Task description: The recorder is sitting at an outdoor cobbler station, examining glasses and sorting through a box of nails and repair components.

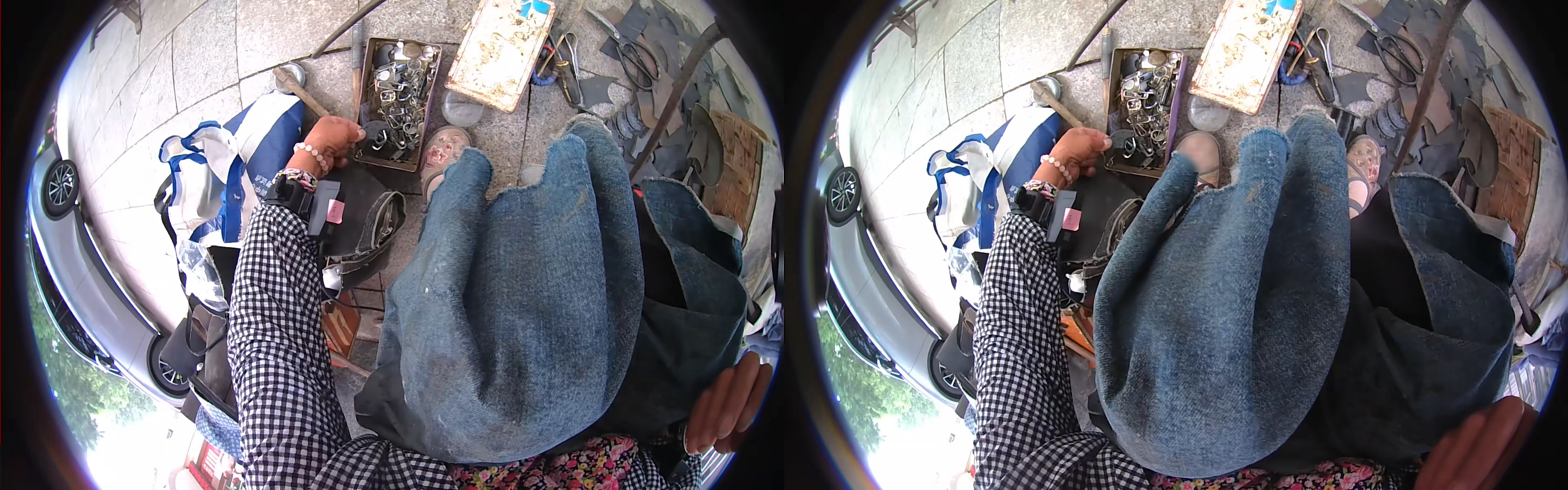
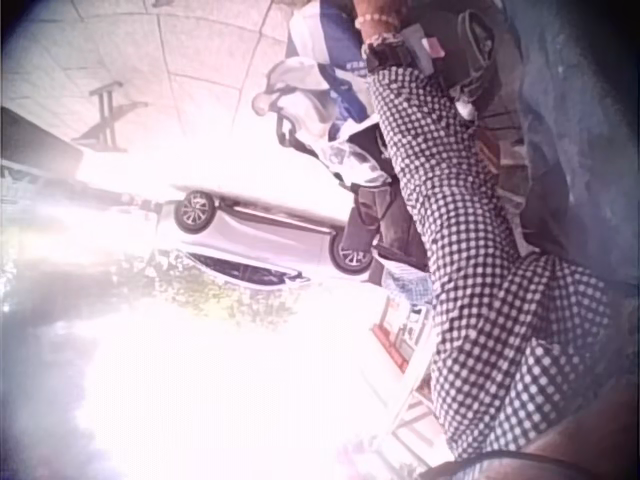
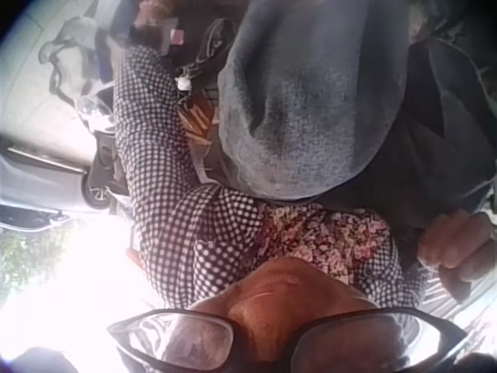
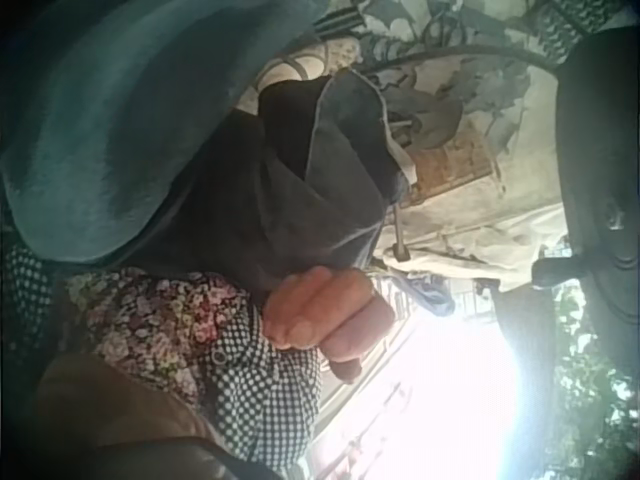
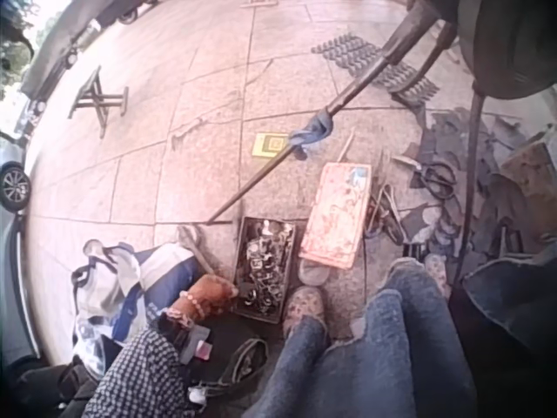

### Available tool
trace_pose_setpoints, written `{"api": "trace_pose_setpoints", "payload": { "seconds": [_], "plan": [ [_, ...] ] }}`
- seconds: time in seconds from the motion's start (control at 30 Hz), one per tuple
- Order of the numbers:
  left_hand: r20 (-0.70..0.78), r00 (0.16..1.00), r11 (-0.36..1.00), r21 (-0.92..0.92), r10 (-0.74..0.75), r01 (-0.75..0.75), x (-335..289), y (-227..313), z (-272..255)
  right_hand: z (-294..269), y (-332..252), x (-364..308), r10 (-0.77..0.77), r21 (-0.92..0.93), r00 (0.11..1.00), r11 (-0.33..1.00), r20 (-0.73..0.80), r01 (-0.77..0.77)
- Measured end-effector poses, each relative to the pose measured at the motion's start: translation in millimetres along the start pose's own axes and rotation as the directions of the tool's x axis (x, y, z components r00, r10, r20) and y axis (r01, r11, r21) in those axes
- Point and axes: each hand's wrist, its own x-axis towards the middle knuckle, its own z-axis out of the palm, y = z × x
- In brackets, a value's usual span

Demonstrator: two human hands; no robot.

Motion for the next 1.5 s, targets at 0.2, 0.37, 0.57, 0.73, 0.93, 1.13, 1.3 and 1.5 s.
{"api": "trace_pose_setpoints", "payload": {
  "seconds": [0.2, 0.37, 0.57, 0.73, 0.93, 1.13, 1.3, 1.5],
  "plan": [
    [-0.050, 0.998, 0.999, 0.029, 0.027, -0.025, -1, 2, 8, 2, -2, -3, 0.011, -0.021, 1.000, 1.000, -0.016, -0.011],
    [-0.039, 0.998, 0.998, 0.035, 0.044, -0.043, -8, 8, 17, 11, -32, -28, 0.170, -0.290, 0.956, 0.927, -0.238, -0.237],
    [0.033, 0.999, 0.992, 0.120, 0.027, -0.031, -8, 9, 16, 12, -27, -23, 0.121, -0.294, 0.962, 0.936, -0.247, -0.193],
    [-0.012, 0.994, 0.982, 0.157, 0.109, -0.106, -10, 8, 38, 15, -29, -24, 0.140, -0.315, 0.942, 0.919, -0.305, -0.238],
    [-0.216, 0.882, 0.857, 0.416, 0.419, -0.305, 27, -3, 31, 15, -28, -19, 0.172, -0.316, 0.951, 0.915, -0.255, -0.250],
    [-0.305, 0.701, 0.721, 0.548, 0.644, -0.424, 44, -2, 36, 15, -25, -17, 0.166, -0.308, 0.955, 0.921, -0.247, -0.240],
    [-0.374, 0.712, 0.717, 0.647, 0.594, -0.259, 30, 9, 47, 17, -24, -16, 0.142, -0.310, 0.954, 0.924, -0.265, -0.223],
    [-0.235, 0.495, 0.447, 0.816, 0.837, -0.368, 20, 17, 45, 13, -21, -20, 0.108, -0.305, 0.965, 0.935, -0.240, -0.181]
  ]
}}
